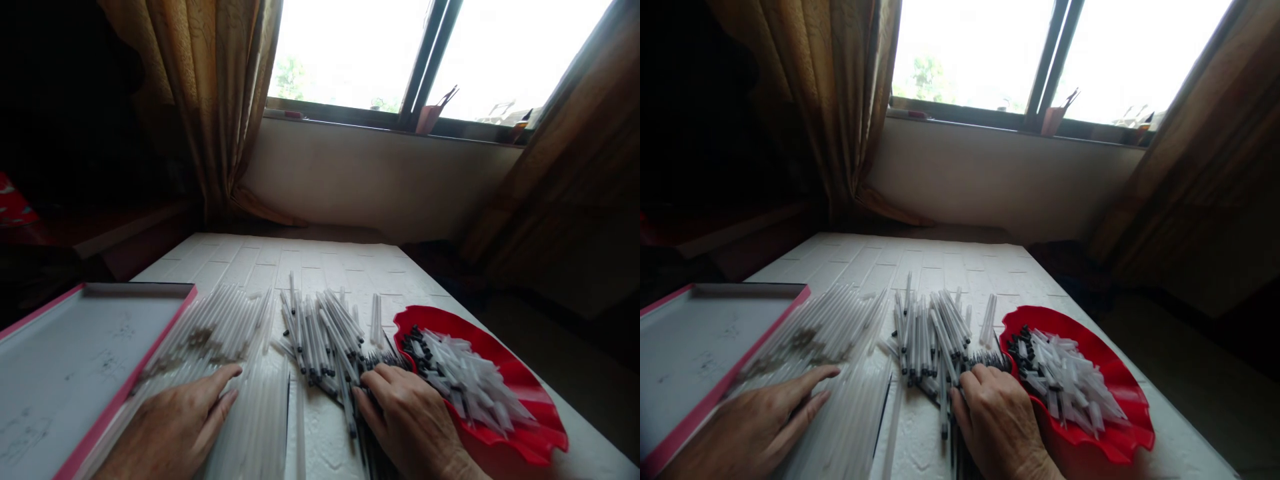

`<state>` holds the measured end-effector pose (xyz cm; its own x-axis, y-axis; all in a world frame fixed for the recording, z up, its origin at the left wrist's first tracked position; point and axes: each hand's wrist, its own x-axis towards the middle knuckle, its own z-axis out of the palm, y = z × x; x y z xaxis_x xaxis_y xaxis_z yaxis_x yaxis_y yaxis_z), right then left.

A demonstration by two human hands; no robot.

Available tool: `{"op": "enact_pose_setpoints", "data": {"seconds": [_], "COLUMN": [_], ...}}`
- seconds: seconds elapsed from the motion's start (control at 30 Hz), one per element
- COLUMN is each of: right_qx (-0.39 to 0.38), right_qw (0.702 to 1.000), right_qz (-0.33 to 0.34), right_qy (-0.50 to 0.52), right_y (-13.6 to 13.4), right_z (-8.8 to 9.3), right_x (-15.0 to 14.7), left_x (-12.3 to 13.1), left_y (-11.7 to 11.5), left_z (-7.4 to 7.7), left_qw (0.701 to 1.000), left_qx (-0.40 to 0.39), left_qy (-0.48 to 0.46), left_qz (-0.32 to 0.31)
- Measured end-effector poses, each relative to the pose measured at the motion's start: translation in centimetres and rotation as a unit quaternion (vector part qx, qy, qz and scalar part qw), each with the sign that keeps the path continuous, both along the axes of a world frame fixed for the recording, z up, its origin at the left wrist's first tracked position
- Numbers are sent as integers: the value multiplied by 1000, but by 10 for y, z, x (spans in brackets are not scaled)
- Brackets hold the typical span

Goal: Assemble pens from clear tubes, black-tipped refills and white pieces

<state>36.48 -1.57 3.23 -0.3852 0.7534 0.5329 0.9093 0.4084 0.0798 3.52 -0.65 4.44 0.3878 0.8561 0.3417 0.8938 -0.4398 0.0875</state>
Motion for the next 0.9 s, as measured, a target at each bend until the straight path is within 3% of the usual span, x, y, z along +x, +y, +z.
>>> {"op": "enact_pose_setpoints", "data": {"seconds": [0.2, 0.37, 0.5, 0.67, 0.8, 0.9], "right_qx": [29, 104, -14, -208, -250, -257], "right_qw": [999, 978, 935, 866, 835, 835], "right_qz": [-27, -13, 66, 126, 123, 128], "right_qy": [27, 179, 348, 437, 474, 469], "right_y": [4, -3, -14, -19, -18, -17], "right_z": [9, 23, 31, 32, 25, 21], "right_x": [19, 43, 38, 16, 8, 8], "left_x": [1, 10, 20, 31, 36, 36], "left_y": [1, -1, -10, -19, -18, -16], "left_z": [5, 9, 4, -4, -4, -3], "left_qw": [999, 988, 977, 978, 971, 967], "left_qx": [24, 131, 192, 164, 173, 159], "left_qy": [3, -49, -61, -73, -113, -136], "left_qz": [-20, -58, -66, -104, -124, -148]}}
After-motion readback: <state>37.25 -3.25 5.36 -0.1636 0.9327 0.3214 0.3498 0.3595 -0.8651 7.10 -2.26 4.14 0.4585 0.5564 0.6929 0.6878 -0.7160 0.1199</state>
